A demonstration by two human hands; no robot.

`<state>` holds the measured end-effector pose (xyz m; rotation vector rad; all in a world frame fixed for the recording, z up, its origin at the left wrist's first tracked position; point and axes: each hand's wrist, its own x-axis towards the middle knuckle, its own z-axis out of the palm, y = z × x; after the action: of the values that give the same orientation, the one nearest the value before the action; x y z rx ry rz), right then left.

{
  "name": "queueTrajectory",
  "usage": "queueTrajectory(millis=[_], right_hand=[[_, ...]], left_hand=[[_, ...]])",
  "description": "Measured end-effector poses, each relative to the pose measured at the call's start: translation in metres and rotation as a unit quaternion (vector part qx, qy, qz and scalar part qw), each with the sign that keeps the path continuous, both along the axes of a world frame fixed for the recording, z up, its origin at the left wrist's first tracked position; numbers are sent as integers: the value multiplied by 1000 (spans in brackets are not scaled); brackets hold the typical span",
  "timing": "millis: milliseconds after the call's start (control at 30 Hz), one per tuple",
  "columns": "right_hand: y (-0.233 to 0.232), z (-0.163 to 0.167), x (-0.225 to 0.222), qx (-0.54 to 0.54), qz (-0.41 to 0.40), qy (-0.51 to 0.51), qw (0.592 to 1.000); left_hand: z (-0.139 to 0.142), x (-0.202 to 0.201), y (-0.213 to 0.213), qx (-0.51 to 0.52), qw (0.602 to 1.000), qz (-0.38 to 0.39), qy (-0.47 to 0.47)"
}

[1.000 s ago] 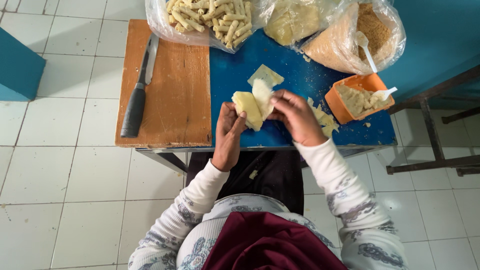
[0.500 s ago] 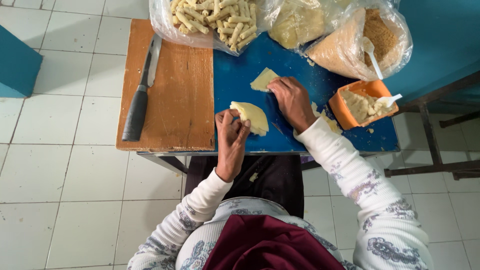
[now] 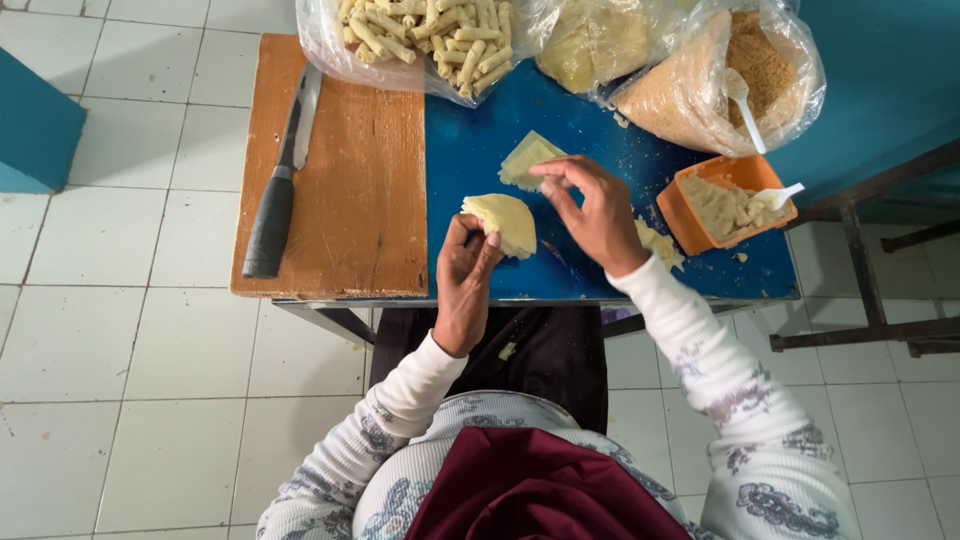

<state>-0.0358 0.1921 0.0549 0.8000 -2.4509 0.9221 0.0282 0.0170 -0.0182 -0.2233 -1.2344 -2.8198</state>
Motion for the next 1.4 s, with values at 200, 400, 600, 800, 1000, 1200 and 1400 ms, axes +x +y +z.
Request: queueTrajectory(millis=[200, 400, 600, 800, 1000, 1200, 1400], right_hand=[[-30, 4, 51, -73, -9, -80, 994], [-29, 1, 52, -110, -27, -85, 990], [-29, 0, 59, -147, -6, -114, 983], [-22, -5, 53, -186, -24, -195, 963], [-10, -10, 51, -254, 15, -292, 922], [-8, -10, 50, -312, 18, -370, 875], [-9, -11, 51, -319, 23, -366, 874]], left_hand=[[-2, 2, 4, 9, 1000, -9, 10], [-6, 0, 2, -16, 1000, -9, 0], [-5, -1, 3, -52, 998, 11, 22], [-1, 2, 0, -48, 999, -4, -6], [7, -2, 3, -30, 999, 11, -19], [4, -7, 6, -68, 997, 30, 3], [2, -5, 5, -112, 992, 47, 23]])
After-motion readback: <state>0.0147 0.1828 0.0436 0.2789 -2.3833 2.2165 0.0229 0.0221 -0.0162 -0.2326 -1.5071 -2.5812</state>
